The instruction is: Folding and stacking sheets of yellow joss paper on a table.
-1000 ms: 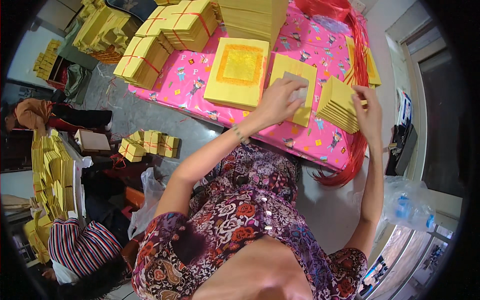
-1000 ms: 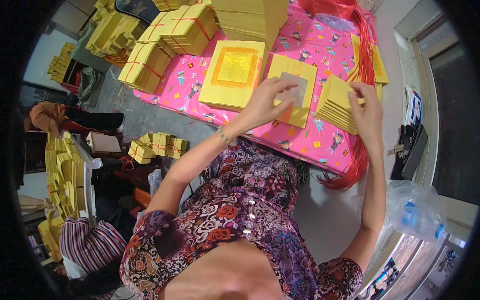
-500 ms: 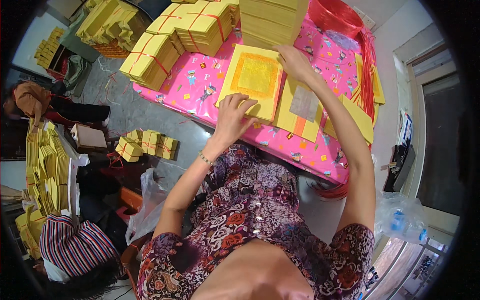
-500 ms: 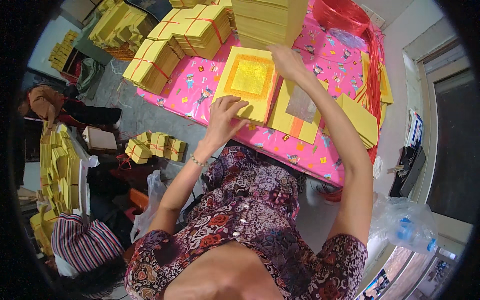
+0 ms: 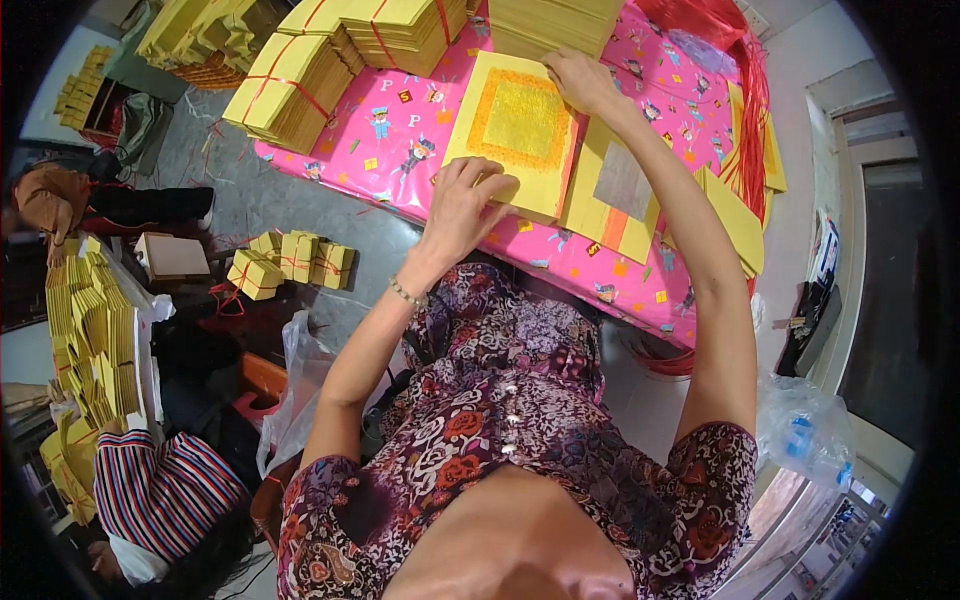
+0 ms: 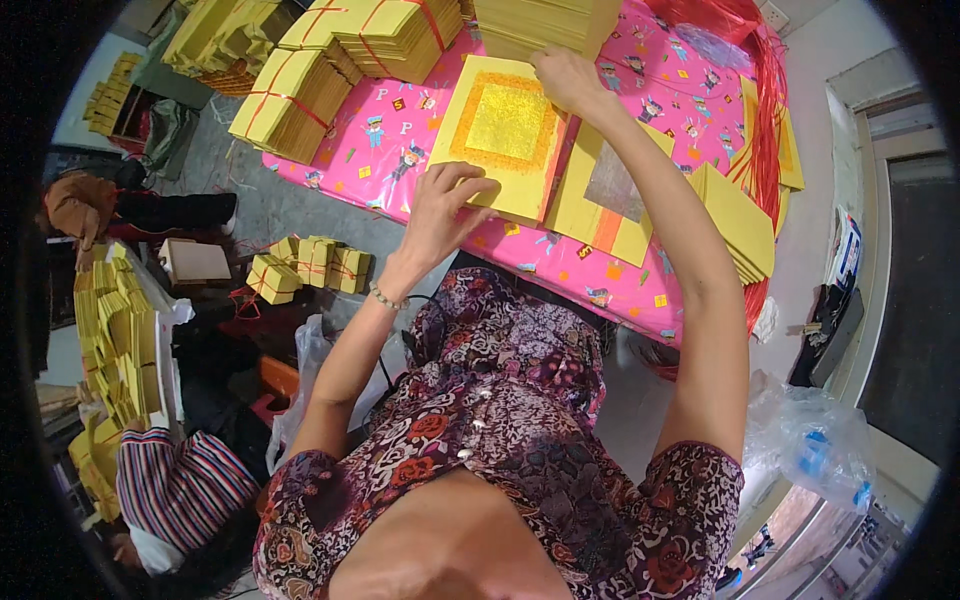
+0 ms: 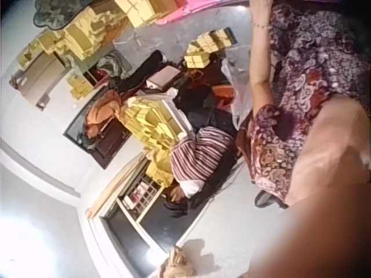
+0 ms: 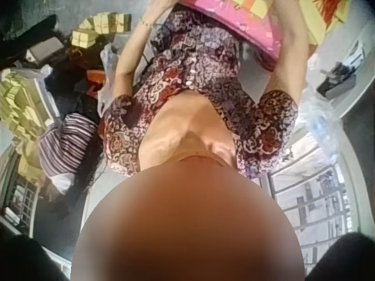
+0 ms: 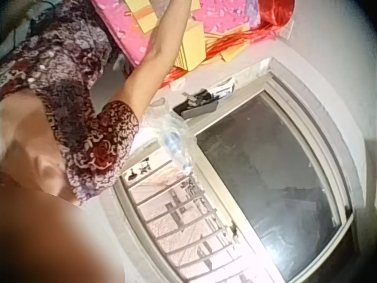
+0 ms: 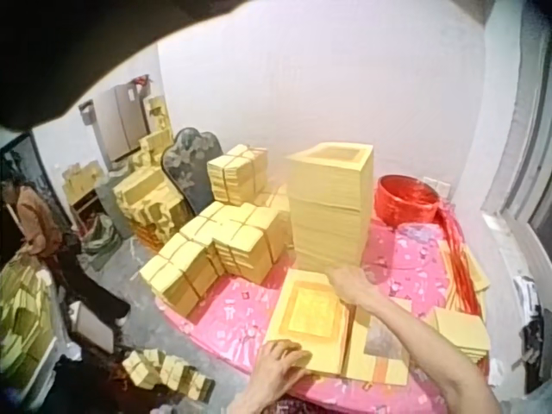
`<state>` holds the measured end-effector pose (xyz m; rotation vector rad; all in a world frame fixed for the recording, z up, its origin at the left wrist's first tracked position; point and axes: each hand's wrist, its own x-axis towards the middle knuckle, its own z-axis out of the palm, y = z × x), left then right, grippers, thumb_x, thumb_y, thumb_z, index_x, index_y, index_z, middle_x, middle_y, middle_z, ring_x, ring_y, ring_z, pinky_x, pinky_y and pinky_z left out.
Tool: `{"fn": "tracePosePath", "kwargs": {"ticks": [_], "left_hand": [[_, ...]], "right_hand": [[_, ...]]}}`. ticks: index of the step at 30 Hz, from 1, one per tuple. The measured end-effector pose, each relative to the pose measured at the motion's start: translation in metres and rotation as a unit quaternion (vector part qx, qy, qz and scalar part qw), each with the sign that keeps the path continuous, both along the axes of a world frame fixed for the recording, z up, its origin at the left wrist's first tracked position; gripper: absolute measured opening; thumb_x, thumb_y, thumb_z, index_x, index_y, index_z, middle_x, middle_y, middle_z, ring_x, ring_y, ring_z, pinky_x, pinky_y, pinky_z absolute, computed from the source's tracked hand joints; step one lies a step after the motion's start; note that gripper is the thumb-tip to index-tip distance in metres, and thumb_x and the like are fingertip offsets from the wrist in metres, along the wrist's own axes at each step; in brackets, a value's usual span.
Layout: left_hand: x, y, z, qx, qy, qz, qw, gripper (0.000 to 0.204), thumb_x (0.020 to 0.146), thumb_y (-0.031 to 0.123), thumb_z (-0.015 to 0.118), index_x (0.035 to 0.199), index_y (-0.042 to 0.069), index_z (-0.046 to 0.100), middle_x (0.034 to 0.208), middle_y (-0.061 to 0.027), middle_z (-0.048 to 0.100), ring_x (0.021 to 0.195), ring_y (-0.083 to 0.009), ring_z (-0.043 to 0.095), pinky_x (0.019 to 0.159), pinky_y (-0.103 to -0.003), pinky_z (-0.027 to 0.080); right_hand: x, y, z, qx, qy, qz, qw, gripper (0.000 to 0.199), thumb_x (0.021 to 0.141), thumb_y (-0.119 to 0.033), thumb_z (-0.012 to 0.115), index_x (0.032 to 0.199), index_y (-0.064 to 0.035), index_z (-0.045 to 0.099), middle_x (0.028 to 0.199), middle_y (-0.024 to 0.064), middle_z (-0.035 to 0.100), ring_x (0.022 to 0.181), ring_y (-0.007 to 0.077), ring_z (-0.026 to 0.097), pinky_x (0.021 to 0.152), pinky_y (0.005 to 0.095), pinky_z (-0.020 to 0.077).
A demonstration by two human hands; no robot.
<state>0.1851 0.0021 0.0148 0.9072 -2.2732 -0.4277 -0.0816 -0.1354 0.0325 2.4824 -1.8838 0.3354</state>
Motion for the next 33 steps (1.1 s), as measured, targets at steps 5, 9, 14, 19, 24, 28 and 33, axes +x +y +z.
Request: {"fn": "tracePosePath", "kwargs": {"ticks": [5, 9, 14, 19, 24, 28, 33], "left_hand": [[0.0, -0.002, -0.001, -0.009, -0.009, -0.009, 1.0, 0.034, 0.073, 0.021, 0.082, 0.104, 0.012, 0.07, 0.11, -0.0059, 0.062, 0.107, -0.0277, 0.055, 0.092, -0.041, 0.045], [-0.001, -0.003, 0.002, -0.004, -0.005, -0.016, 1.0, 0.035, 0.073, 0.022, 0.081, 0.104, 0.012, 0.07, 0.109, -0.0061, 0.062, 0.107, -0.0277, 0.055, 0.092, -0.041, 0.044], [0.002, -0.006, 0.003, 0.001, -0.006, -0.017, 1.0, 0.032, 0.074, 0.024, 0.081, 0.102, 0.012, 0.072, 0.106, -0.0053, 0.062, 0.104, -0.0272, 0.055, 0.09, -0.04, 0.045], [0.003, -0.012, 0.005, 0.005, -0.007, -0.026, 1.0, 0.029, 0.073, 0.027, 0.082, 0.099, 0.014, 0.076, 0.1, -0.0038, 0.064, 0.101, -0.0256, 0.055, 0.087, -0.039, 0.048], [0.003, -0.014, 0.005, 0.026, -0.005, -0.022, 0.999, 0.029, 0.073, 0.028, 0.082, 0.099, 0.015, 0.077, 0.099, -0.0034, 0.064, 0.101, -0.0252, 0.055, 0.088, -0.039, 0.047], [0.002, -0.014, 0.007, 0.023, -0.009, -0.019, 1.0, 0.03, 0.072, 0.029, 0.083, 0.099, 0.015, 0.077, 0.099, -0.0032, 0.064, 0.1, -0.0253, 0.055, 0.088, -0.039, 0.047], [0.002, -0.015, 0.005, 0.023, -0.004, -0.015, 1.0, 0.029, 0.073, 0.029, 0.083, 0.098, 0.015, 0.078, 0.098, -0.0034, 0.065, 0.1, -0.0251, 0.055, 0.088, -0.038, 0.047]], "right_hand": [[-0.004, 0.003, -0.004, -0.019, 0.002, -0.001, 1.0, 0.025, 0.092, -0.015, 0.055, 0.113, -0.0055, 0.065, 0.111, 0.0157, 0.064, 0.105, 0.0364, 0.063, 0.083, 0.0467, 0.0538], [0.0, 0.028, 0.007, -0.101, -0.029, 0.027, 0.994, 0.025, 0.091, -0.016, 0.059, 0.113, -0.0059, 0.064, 0.108, 0.0151, 0.063, 0.102, 0.035, 0.064, 0.084, 0.0455, 0.0536], [0.01, 0.11, 0.039, 0.042, -0.133, 0.066, 0.988, 0.028, 0.089, -0.02, 0.064, 0.112, -0.0052, 0.063, 0.107, 0.0135, 0.061, 0.102, 0.0331, 0.062, 0.082, 0.0455, 0.0528], [0.011, 0.176, 0.037, 0.104, -0.161, 0.148, 0.97, 0.034, 0.083, -0.021, 0.071, 0.111, -0.0048, 0.062, 0.108, 0.0121, 0.061, 0.104, 0.0321, 0.06, 0.084, 0.0446, 0.0516], [0.015, 0.202, 0.017, 0.031, -0.171, 0.115, 0.978, 0.039, 0.078, -0.018, 0.076, 0.111, -0.0043, 0.062, 0.112, 0.0113, 0.062, 0.103, 0.0324, 0.061, 0.086, 0.0427, 0.0514], [0.011, 0.202, 0.007, -0.008, -0.183, 0.118, 0.976, 0.031, 0.08, -0.019, 0.074, 0.106, -0.0038, 0.065, 0.11, 0.0112, 0.064, 0.101, 0.0316, 0.062, 0.084, 0.0416, 0.0521], [0.011, 0.199, 0.014, 0.001, -0.19, 0.124, 0.974, 0.027, 0.082, -0.02, 0.072, 0.104, -0.0046, 0.067, 0.107, 0.0106, 0.065, 0.098, 0.0307, 0.063, 0.083, 0.041, 0.0526]]}}
